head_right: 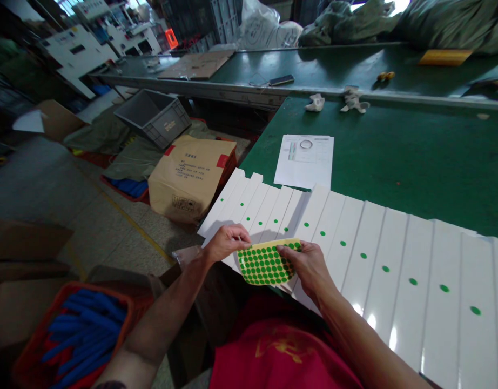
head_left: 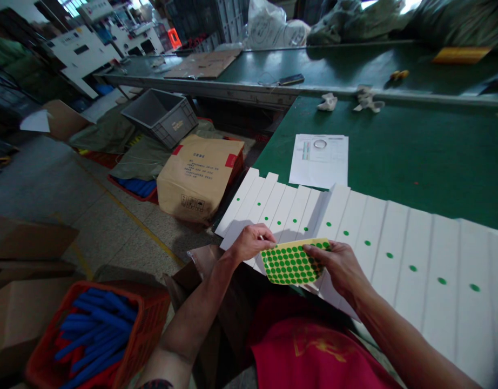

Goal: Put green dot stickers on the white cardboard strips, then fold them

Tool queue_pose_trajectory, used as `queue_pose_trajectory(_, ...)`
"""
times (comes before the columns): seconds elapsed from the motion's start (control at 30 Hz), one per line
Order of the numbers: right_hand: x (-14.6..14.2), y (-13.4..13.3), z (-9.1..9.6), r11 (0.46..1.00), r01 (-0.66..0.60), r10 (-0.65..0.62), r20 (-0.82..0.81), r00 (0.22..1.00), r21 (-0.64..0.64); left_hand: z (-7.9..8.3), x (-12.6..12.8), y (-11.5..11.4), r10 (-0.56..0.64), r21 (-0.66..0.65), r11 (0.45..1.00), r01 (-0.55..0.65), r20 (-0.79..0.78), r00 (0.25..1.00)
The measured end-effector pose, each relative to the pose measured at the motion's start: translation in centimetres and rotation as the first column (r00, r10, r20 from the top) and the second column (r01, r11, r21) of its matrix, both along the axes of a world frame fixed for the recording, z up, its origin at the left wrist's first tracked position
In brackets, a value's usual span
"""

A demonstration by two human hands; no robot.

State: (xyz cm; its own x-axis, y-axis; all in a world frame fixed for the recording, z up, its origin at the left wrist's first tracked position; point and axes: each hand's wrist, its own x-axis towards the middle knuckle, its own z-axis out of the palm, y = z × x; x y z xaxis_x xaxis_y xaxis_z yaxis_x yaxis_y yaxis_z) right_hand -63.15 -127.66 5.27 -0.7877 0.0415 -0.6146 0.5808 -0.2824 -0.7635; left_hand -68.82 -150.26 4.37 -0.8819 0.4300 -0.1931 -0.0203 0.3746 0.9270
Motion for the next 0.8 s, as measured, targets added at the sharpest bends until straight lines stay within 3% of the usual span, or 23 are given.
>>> queue_pose_trajectory(0.07,-0.1,0.0,0.2,1.000,0.012,-0.012,0.010,1.000,0.011,-0.5,-1.3,-0.8,0.142,0.057,0.988,-0.145,0.065,0.988)
queue_pose_trajectory(0.17,-0.1,0.0,0.5,0.999,0.026,-0.026,0.019,0.999,0.025,-1.7,-3.9,-2.3,0.433,0.008,0.898,-0.439,0.153,0.888)
queue_pose_trajectory(0.3,0.1,0.3,0.9,1.000,0.021,-0.022,0.031,0.999,0.023,-3.8,-6.9,-4.3,0.598,-0.080,0.801,-0.593,0.121,0.792)
queue_pose_trajectory(0.4,0.2,0.5,0.9,1.000,0.013,-0.013,0.031,0.999,0.016,-5.0,-7.9,-5.1,0.644,-0.128,0.764,-0.632,0.082,0.761)
queue_pose_trajectory(0.57,0.2,0.6,0.7,1.000,0.004,-0.003,0.027,1.000,-0.015,-6.5,-8.0,-5.4,0.641,-0.245,0.746,-0.619,0.014,0.767)
queue_pose_trajectory(0.8,0.1,0.5,0.7,1.000,-0.005,0.005,0.043,0.999,-0.015,-7.2,-7.9,-4.9,0.585,-0.452,0.668,-0.591,-0.172,0.793)
